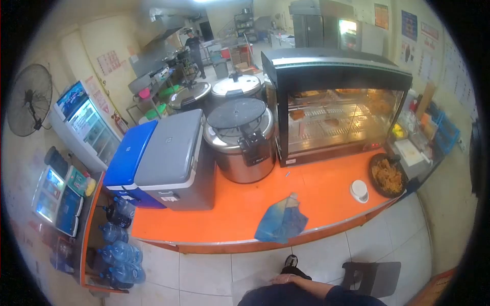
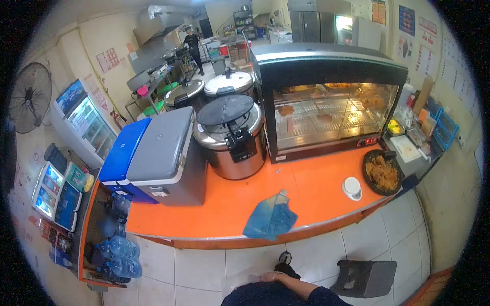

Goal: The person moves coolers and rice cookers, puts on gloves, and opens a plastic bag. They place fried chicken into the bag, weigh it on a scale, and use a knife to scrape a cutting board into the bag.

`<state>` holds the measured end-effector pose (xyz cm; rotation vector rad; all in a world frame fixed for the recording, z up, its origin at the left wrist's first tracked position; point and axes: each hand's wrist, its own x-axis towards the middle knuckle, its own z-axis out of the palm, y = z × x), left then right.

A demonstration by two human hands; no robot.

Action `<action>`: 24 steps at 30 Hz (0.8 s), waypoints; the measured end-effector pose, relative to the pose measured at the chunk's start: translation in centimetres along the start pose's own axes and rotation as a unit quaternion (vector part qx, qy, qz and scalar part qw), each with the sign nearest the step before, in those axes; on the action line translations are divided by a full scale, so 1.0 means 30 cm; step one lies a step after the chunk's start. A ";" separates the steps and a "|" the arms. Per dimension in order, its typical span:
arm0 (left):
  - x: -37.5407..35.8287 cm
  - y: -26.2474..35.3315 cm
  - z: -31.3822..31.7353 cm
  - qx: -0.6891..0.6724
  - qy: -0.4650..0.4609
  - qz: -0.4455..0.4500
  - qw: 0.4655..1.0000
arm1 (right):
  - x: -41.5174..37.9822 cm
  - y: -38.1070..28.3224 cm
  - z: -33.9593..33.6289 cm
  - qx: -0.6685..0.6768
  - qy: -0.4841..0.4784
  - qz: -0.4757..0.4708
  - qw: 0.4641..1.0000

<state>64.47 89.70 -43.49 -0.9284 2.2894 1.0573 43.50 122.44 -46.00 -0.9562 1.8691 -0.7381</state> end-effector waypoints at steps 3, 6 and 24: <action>0.113 0.027 -0.020 -0.120 0.042 0.074 0.989 | -0.040 -0.022 -0.052 -0.060 0.097 0.026 0.993; 0.166 0.369 -0.237 -0.283 0.048 0.145 0.947 | -0.100 -0.161 -0.199 0.051 0.184 0.100 0.976; -0.350 1.718 -0.201 -0.270 0.190 0.327 0.886 | -1.800 0.697 -1.099 -0.151 0.755 0.389 0.506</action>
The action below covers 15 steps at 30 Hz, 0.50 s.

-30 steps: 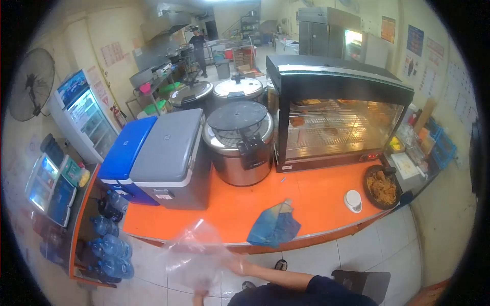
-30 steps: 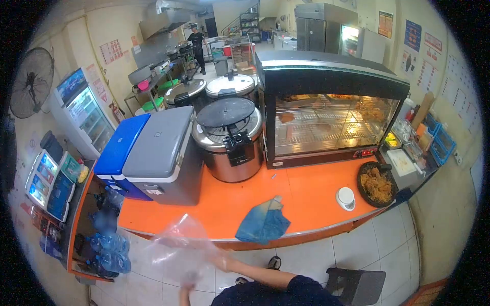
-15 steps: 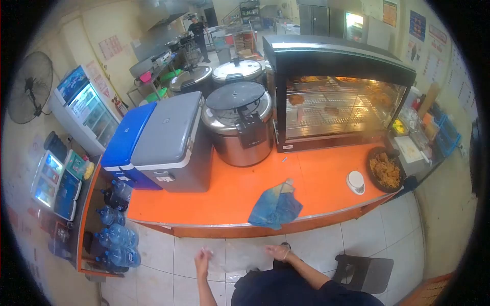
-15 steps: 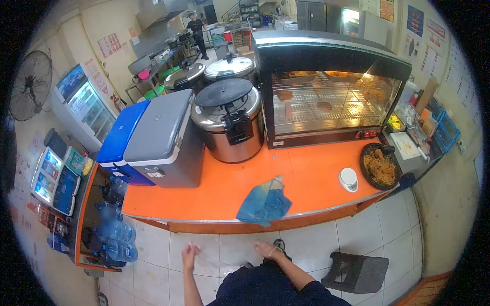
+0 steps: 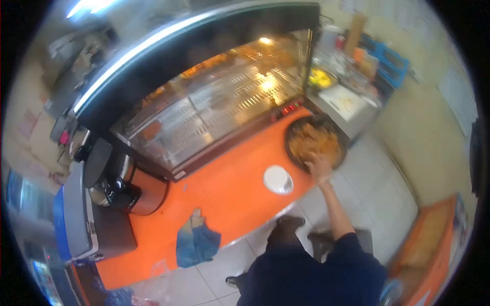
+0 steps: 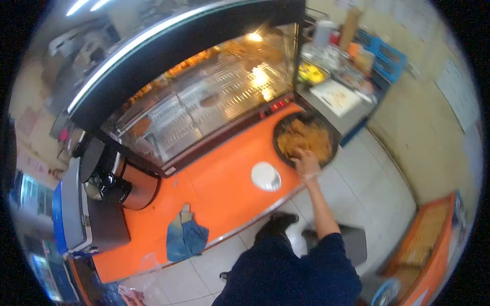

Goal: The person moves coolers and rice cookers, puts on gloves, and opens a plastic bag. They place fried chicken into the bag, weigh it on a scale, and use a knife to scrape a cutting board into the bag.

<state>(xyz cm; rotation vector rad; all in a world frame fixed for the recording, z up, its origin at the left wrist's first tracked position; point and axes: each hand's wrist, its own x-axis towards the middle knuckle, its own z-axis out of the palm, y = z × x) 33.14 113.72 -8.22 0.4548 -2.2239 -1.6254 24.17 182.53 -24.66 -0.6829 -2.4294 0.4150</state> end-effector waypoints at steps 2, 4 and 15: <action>-0.096 0.098 0.088 0.001 0.072 -0.001 0.997 | 0.184 0.115 0.004 -0.050 -0.117 -0.076 0.989; -0.223 0.236 0.222 0.020 0.122 -0.004 0.992 | 0.310 0.084 -0.041 -0.065 -0.279 -0.196 0.938; -0.347 0.542 0.928 -0.135 -0.027 -0.066 0.988 | 0.383 0.149 -0.024 -0.039 -0.354 -0.234 0.905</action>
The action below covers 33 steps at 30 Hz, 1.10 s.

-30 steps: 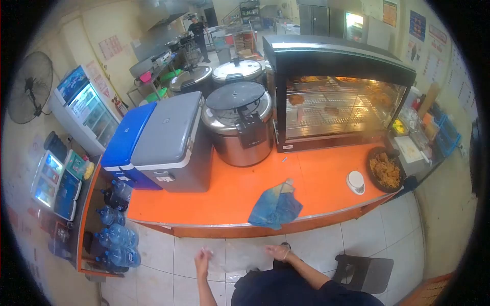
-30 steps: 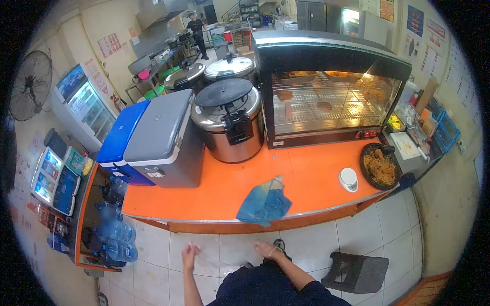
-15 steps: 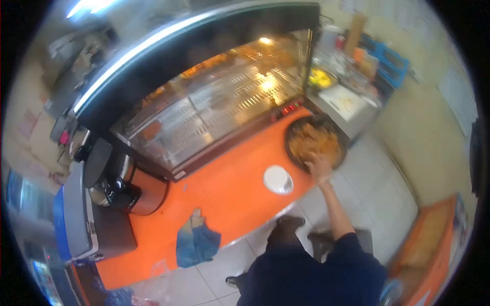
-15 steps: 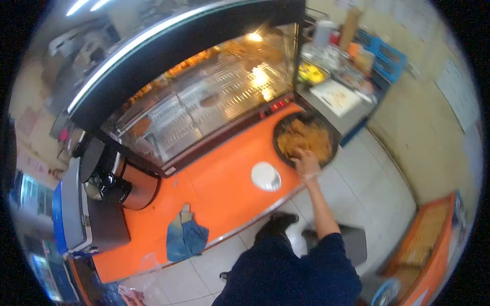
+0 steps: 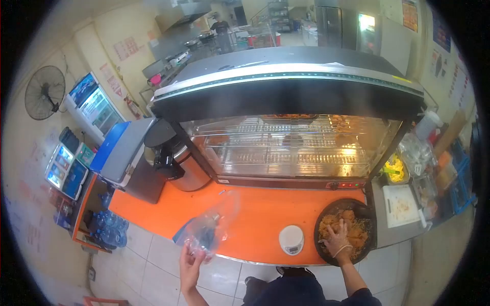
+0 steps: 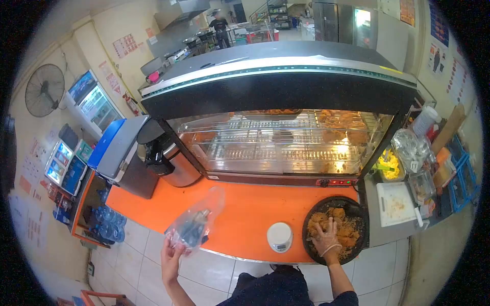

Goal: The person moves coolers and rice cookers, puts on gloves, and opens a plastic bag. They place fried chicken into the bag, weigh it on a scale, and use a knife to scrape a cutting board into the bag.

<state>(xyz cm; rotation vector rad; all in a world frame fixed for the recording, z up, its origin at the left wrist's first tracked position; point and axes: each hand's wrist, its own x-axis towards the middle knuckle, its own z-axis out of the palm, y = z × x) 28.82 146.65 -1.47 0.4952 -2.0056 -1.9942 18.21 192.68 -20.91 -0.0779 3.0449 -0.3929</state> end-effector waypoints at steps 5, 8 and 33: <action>-0.011 -0.009 0.148 0.003 -0.063 -0.025 0.998 | 0.035 0.094 0.060 -0.006 -0.003 -0.072 0.997; 0.011 -0.018 0.234 -0.046 -0.094 -0.014 0.994 | 0.030 0.090 0.068 -0.053 0.022 -0.101 0.993; 0.258 -0.134 0.594 0.000 -0.324 -0.030 0.946 | 0.091 -0.032 0.010 0.006 -0.014 -0.009 1.000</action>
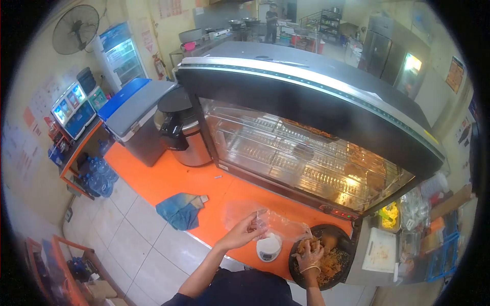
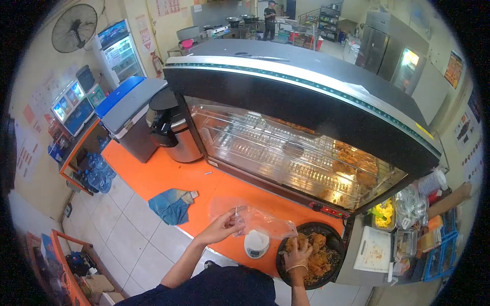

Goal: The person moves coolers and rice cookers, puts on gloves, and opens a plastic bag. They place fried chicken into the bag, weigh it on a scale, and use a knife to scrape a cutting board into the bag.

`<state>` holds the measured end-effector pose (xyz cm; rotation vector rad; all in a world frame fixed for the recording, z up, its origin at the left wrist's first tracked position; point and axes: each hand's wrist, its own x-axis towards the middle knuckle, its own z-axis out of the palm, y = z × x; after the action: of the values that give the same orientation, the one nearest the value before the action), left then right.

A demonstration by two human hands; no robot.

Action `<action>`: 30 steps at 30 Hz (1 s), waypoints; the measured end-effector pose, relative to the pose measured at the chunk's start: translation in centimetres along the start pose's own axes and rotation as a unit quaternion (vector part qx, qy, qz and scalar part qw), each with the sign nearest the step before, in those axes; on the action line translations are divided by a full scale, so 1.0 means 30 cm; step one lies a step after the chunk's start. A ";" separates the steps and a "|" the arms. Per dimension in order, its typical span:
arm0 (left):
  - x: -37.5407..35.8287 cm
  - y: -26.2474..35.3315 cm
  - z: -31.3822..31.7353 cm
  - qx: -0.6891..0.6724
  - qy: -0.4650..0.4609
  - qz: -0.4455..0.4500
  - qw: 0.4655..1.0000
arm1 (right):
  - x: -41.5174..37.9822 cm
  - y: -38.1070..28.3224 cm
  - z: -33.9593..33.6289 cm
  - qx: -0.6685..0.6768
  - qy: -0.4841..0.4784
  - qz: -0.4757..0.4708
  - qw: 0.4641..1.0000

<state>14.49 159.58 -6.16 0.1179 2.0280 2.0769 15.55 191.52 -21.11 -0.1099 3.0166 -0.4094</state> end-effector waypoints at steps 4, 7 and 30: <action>0.002 -0.006 0.000 -0.022 -0.009 -0.009 1.000 | 0.014 0.052 0.097 -0.026 0.030 -0.004 0.999; -0.010 0.007 -0.008 -0.030 -0.003 -0.010 0.999 | 0.021 0.080 0.141 -0.038 0.072 0.013 0.997; 0.013 -0.034 -0.012 -0.004 0.058 -0.035 0.998 | 0.232 -0.329 -0.394 0.842 -0.239 -0.223 0.429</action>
<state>14.15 159.32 -7.21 -0.0766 2.0579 2.0943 7.98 184.53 -7.70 -0.6196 0.7924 -2.4204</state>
